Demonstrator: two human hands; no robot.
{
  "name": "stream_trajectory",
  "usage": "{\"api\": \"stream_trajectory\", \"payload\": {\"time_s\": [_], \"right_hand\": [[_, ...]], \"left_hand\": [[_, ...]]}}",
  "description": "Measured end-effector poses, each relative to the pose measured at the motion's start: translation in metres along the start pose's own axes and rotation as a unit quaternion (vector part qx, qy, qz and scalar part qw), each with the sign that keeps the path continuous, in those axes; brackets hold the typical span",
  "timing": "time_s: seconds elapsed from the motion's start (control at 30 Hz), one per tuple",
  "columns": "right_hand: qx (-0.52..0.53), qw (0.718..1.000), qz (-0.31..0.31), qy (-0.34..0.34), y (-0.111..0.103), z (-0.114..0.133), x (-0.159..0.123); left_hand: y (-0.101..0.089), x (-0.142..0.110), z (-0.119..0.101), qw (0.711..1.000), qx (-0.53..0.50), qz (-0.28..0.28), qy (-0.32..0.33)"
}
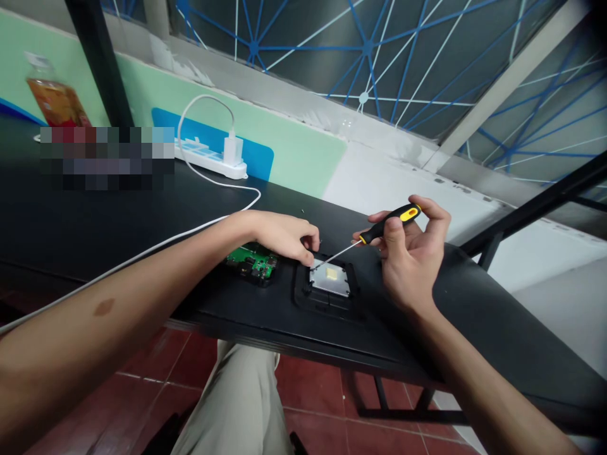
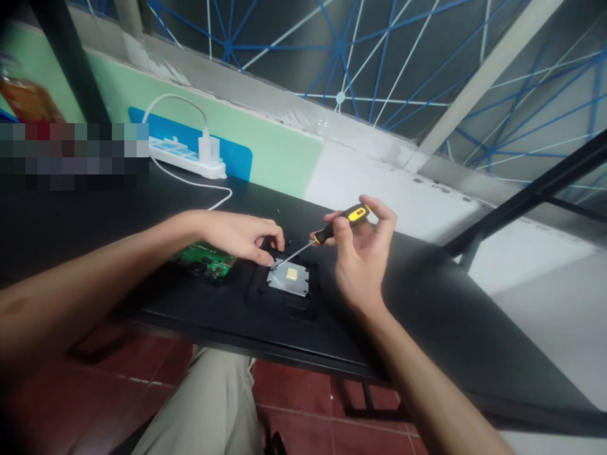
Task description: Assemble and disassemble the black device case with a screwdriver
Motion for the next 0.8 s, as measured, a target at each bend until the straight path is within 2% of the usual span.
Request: {"api": "stream_trajectory", "payload": {"time_s": [0.8], "right_hand": [[0.006, 1.000, -0.007, 0.003, -0.0010, 0.0009, 0.0010]], "left_hand": [[0.0003, 0.0003, 0.0001, 1.000, 0.011, 0.001, 0.006]]}}
Point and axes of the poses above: each hand's wrist, its own x-axis towards the middle knuckle, its own y-axis out of the palm, z = x × y, the point moved 7 cm from there along x, towards the middle knuckle, and after that the axes turned 4 degrees about -y, right-handed, at the moved point
